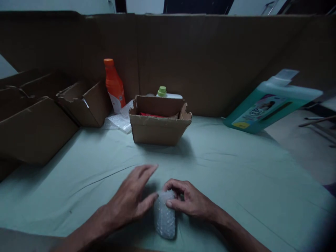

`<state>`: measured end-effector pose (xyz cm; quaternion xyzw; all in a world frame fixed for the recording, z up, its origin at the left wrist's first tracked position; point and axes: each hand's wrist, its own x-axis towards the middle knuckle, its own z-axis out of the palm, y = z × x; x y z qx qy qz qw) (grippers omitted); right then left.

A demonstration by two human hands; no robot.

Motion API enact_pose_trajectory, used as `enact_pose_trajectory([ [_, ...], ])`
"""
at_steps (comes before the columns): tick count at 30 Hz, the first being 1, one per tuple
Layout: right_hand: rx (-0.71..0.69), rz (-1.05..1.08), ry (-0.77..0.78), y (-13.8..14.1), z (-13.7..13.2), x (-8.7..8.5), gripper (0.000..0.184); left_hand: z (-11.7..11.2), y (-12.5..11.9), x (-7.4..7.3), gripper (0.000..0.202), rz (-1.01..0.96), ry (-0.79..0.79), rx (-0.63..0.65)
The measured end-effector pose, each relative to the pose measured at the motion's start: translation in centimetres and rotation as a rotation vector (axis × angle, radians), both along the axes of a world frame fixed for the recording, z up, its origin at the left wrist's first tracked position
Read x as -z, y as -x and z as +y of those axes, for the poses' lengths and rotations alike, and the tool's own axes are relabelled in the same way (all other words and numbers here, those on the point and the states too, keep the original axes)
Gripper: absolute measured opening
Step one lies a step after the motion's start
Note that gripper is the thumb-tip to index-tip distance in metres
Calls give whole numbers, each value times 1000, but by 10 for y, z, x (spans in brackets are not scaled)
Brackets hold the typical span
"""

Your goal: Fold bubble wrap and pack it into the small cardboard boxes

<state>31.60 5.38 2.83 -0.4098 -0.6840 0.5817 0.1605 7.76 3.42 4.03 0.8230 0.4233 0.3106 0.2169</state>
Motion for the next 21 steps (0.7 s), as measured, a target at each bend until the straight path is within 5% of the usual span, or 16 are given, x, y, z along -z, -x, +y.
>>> enact_pose_trajectory([
  [4, -44, -34, -25, -23, 8, -20, 24, 80, 4, -42, 60, 141, -512, -289],
  [8, -34, -26, -218, -56, 19, -60, 18, 130, 13, -48, 29, 255, -593, -376],
  [14, 642, 186, -695, -68, 74, -136, 23, 120, 16, -18, 20, 222, -638, -355],
  [17, 585, 138, -812, -37, 120, -155, 23, 118, 16, -15, 20, 191, -635, -353],
  [21, 321, 67, -746, 16, 174, -142, 19, 121, 17, -14, 20, 172, -632, -345],
])
